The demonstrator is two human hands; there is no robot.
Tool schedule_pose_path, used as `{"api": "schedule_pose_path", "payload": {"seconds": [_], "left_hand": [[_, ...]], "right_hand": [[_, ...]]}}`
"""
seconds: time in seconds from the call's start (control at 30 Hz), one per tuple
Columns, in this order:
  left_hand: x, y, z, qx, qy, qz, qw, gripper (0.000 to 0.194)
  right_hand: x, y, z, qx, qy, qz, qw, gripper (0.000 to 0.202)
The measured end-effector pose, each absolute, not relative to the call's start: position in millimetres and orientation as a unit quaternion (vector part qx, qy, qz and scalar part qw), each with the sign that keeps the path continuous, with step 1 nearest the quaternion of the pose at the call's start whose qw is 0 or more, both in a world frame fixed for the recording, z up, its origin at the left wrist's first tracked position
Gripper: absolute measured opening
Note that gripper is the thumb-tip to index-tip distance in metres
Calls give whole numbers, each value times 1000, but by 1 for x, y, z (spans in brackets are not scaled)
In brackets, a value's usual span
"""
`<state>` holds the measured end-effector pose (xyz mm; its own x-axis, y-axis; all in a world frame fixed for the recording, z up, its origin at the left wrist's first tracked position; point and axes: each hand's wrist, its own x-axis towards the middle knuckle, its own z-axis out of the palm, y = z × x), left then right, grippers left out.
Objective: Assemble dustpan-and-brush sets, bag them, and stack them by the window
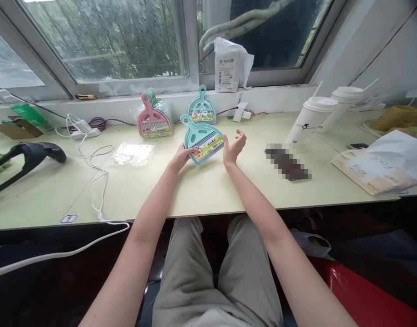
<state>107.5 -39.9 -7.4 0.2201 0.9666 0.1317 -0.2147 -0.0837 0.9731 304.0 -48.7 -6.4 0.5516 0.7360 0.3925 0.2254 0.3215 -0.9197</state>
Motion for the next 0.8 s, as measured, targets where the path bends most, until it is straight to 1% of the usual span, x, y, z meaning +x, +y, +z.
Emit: {"api": "schedule_pose_path", "payload": {"seconds": [0.03,0.07,0.17,0.23,0.4,0.57,0.67,0.73,0.8], "left_hand": [[107,-40,-6,525,355,519,574,56],[107,-41,-5,522,354,525,572,57],[107,-44,-2,523,354,532,564,58],[107,-45,0,529,353,532,559,57],[107,-47,1,533,351,531,557,56],[108,-50,3,537,357,524,557,59],[106,-50,7,572,369,489,546,53],[100,-49,11,607,411,475,486,44],[86,-49,16,624,498,479,364,39]], "right_hand": [[299,-51,-6,-548,-415,231,688,45],[295,-53,-6,-532,-404,303,680,42],[281,-58,-8,-430,-395,550,597,27],[276,-61,-9,-374,-381,628,566,20],[277,-63,-8,-347,-364,641,580,19],[280,-62,-4,-361,-362,633,581,13],[282,-62,-2,-366,-341,629,596,12],[284,-61,-1,-364,-332,628,602,12],[287,-60,-2,-369,-328,624,605,13]]}}
